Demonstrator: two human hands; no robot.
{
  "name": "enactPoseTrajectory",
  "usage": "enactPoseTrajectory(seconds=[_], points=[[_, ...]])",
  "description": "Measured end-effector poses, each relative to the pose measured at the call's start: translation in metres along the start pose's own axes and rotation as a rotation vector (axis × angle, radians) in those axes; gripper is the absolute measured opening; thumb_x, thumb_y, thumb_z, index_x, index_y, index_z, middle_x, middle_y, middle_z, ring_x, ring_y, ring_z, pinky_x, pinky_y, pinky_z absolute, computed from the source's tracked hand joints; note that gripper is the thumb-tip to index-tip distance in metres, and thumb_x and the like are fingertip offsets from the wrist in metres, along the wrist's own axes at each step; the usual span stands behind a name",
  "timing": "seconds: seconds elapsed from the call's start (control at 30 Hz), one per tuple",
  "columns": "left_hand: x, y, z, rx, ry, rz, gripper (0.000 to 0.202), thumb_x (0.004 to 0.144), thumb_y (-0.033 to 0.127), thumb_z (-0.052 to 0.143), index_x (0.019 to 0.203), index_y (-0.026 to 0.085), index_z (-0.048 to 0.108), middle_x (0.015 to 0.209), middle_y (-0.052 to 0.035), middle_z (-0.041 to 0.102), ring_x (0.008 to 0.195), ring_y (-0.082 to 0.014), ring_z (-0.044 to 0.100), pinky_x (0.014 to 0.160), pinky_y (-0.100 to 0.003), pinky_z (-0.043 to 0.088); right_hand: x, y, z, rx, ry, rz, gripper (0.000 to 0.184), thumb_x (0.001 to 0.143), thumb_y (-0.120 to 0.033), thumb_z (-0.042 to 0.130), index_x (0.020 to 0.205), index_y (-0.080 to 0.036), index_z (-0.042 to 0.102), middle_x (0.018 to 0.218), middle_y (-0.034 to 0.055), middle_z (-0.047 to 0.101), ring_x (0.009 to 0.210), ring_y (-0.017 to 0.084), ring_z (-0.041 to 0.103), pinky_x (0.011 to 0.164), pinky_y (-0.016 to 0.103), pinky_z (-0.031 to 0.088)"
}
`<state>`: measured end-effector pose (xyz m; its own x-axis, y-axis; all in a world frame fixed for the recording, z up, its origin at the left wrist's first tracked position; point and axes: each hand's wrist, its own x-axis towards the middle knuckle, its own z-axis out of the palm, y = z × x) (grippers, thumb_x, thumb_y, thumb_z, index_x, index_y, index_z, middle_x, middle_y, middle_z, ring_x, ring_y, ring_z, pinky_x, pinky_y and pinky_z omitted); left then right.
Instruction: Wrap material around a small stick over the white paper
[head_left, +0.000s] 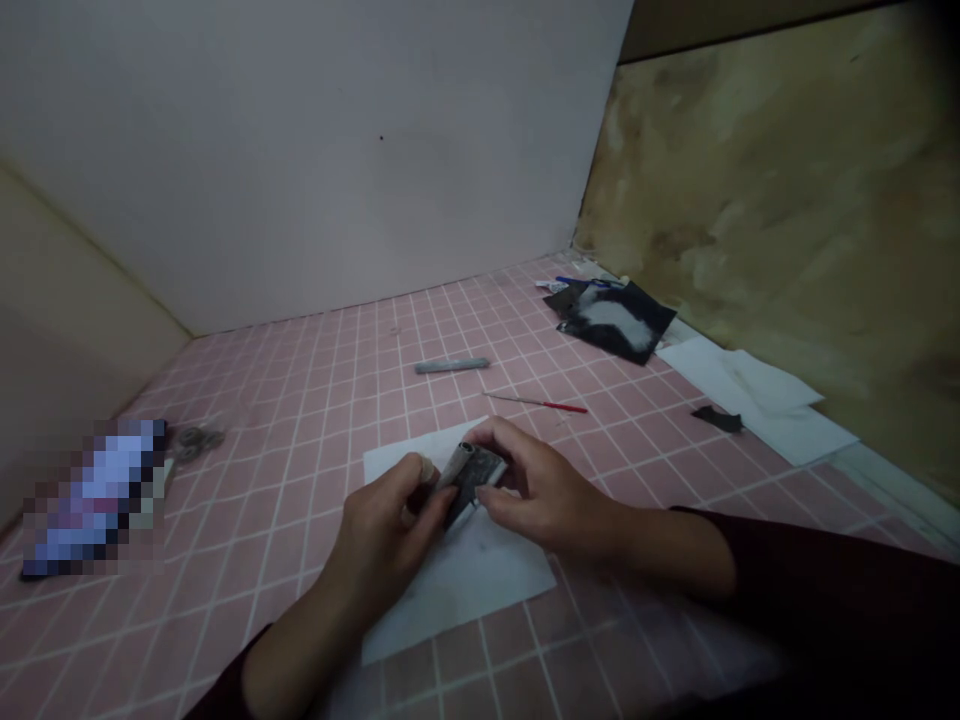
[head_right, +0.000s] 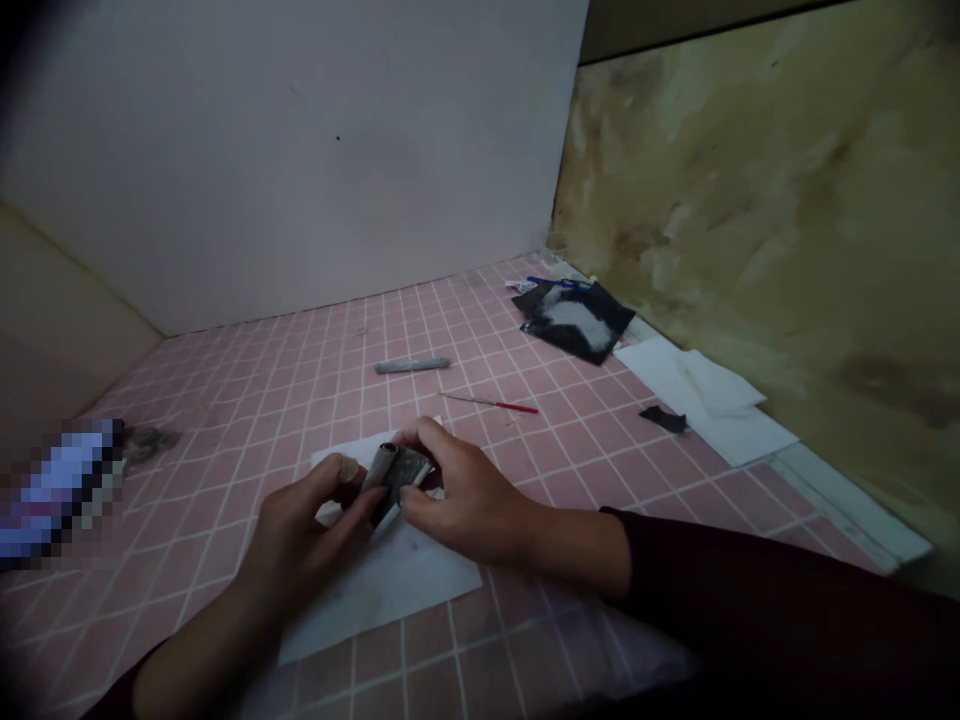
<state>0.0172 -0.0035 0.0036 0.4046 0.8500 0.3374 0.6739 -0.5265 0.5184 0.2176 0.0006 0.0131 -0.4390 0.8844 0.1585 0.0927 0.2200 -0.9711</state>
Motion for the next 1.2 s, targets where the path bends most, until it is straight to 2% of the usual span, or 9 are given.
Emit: enactPoseTrajectory(seconds=[0.1, 0.17, 0.43, 0.7, 0.83, 1.0, 1.07, 1.2], points=[[-0.0007, 0.0003, 0.0008, -0.004, 0.016, 0.004, 0.015, 0.088, 0.023, 0.054, 0.078, 0.019, 0.044, 0.064, 0.0034, 0.053, 0.053, -0.0085, 0.049, 0.049, -0.019, 0.04, -0.0013, 0.0032, 0.001, -0.005, 0.033, -0.022, 0.035, 0.08, -0.008, 0.051, 0.112, -0.022, 0.043, 0.103, 0.0034, 0.055, 0.088, 0.015, 0.056, 0.075, 0.028, 0.047], [-0.0009, 0.0005, 0.0006, -0.004, 0.034, 0.025, 0.015, 0.087, 0.023, 0.056, 0.079, 0.019, 0.044, 0.064, 0.0035, 0.053, 0.053, -0.0084, 0.05, 0.048, -0.019, 0.04, -0.0017, 0.0049, 0.0014, 0.004, 0.065, -0.044, 0.037, 0.082, -0.009, 0.051, 0.114, -0.023, 0.04, 0.106, 0.0041, 0.055, 0.089, 0.015, 0.057, 0.074, 0.028, 0.049], [-0.0009, 0.0006, -0.0021, -0.023, -0.003, 0.069, 0.016, 0.085, 0.022, 0.059, 0.079, 0.019, 0.044, 0.065, 0.0042, 0.052, 0.054, -0.009, 0.05, 0.05, -0.019, 0.041, -0.0034, 0.0026, 0.0031, 0.003, 0.093, -0.123, 0.035, 0.082, -0.006, 0.051, 0.108, -0.025, 0.038, 0.099, 0.0003, 0.055, 0.083, 0.011, 0.057, 0.068, 0.023, 0.051], [0.0002, 0.0016, -0.0002, -0.052, -0.031, 0.007, 0.019, 0.083, 0.023, 0.06, 0.077, 0.02, 0.043, 0.063, 0.0046, 0.05, 0.052, -0.0091, 0.047, 0.048, -0.019, 0.038, -0.0048, 0.001, 0.0012, -0.069, 0.061, -0.133, 0.026, 0.083, -0.008, 0.051, 0.102, -0.023, 0.041, 0.093, -0.0013, 0.054, 0.074, 0.008, 0.055, 0.064, 0.02, 0.05], [-0.0004, 0.0011, -0.0005, -0.165, -0.056, -0.066, 0.021, 0.084, 0.029, 0.061, 0.08, 0.02, 0.042, 0.065, 0.0041, 0.05, 0.056, -0.0098, 0.047, 0.051, -0.021, 0.039, -0.0023, -0.0002, -0.0012, -0.06, 0.061, -0.128, 0.026, 0.082, -0.006, 0.05, 0.101, -0.022, 0.042, 0.088, -0.002, 0.053, 0.072, 0.008, 0.053, 0.062, 0.019, 0.048], [-0.0005, 0.003, -0.004, -0.447, -0.136, -0.139, 0.017, 0.093, 0.032, 0.047, 0.082, 0.019, 0.043, 0.067, 0.0037, 0.046, 0.059, -0.0091, 0.044, 0.055, -0.022, 0.037, 0.0008, 0.0012, -0.0034, -0.032, 0.065, -0.117, 0.023, 0.083, -0.006, 0.048, 0.099, -0.022, 0.043, 0.087, -0.0021, 0.05, 0.073, 0.009, 0.05, 0.062, 0.021, 0.046], [0.0006, 0.004, -0.0037, -0.527, -0.162, -0.178, 0.015, 0.093, 0.032, 0.049, 0.085, 0.019, 0.045, 0.069, 0.0035, 0.046, 0.061, -0.0092, 0.045, 0.056, -0.022, 0.038, 0.0007, 0.0013, -0.0026, 0.012, 0.051, -0.102, 0.022, 0.084, -0.007, 0.047, 0.099, -0.022, 0.043, 0.088, -0.0015, 0.051, 0.075, 0.01, 0.051, 0.062, 0.022, 0.046], [0.0025, 0.0054, -0.0005, -0.56, -0.218, -0.242, 0.018, 0.09, 0.035, 0.053, 0.088, 0.018, 0.049, 0.075, 0.001, 0.052, 0.066, -0.011, 0.049, 0.059, -0.023, 0.039, -0.0012, 0.0005, 0.0004, 0.07, 0.012, -0.069, 0.021, 0.085, -0.007, 0.046, 0.099, -0.022, 0.04, 0.09, 0.0002, 0.055, 0.077, 0.012, 0.054, 0.063, 0.024, 0.047]])
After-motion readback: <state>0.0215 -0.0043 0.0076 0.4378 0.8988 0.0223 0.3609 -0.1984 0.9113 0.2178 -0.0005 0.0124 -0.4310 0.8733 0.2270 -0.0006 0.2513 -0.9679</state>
